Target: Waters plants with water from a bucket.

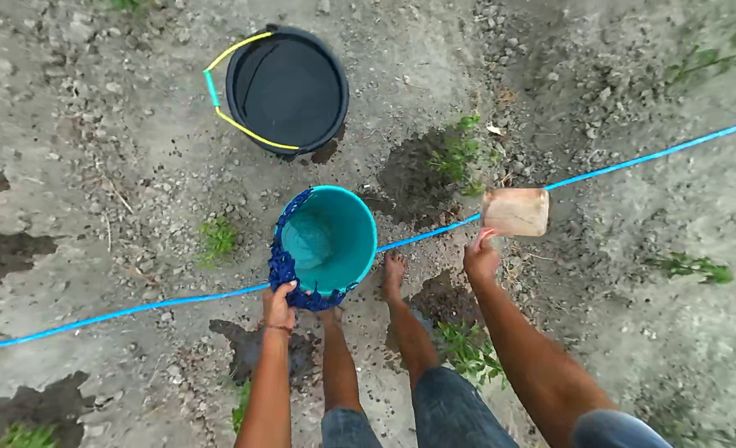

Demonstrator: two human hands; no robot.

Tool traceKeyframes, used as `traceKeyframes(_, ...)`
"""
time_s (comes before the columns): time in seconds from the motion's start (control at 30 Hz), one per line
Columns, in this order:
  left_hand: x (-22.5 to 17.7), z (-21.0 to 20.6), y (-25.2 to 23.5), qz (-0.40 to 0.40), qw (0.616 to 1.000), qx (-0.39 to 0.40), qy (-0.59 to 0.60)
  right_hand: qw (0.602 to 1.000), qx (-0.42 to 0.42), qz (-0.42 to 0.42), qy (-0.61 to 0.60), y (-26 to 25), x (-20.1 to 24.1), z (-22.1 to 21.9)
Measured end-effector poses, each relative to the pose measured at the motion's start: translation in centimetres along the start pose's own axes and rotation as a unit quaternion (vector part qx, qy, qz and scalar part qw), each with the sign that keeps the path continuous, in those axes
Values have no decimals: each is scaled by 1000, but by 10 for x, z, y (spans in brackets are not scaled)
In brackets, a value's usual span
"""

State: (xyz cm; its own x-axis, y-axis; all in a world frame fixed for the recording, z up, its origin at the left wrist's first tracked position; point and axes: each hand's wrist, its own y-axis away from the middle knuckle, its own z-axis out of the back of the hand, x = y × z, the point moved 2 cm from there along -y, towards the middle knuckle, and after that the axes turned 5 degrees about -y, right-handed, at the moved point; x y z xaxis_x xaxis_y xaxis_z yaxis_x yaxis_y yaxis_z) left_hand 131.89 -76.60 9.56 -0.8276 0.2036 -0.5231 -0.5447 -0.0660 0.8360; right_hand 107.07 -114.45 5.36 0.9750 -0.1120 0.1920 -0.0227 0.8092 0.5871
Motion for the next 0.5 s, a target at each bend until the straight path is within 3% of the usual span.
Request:
traceKeyframes(0.13,-5,8,0,-7,999,35,-11,981,55,182,-38,61,-9,-33)
traceKeyframes(0.27,-13,24,13,-49,996,65,-23,934,195,301,-1,124,31,-67)
traceKeyframes(0.33,-17,36,27,-76,995,61,-26,900,210,381,3,142,48,-83)
traceKeyframes(0.4,-25,52,40,-91,995,38,-15,898,208,386,-43,155,60,-89)
traceKeyframes(0.5,-43,82,60,-108,994,-18,20,928,203,264,-169,171,65,-90)
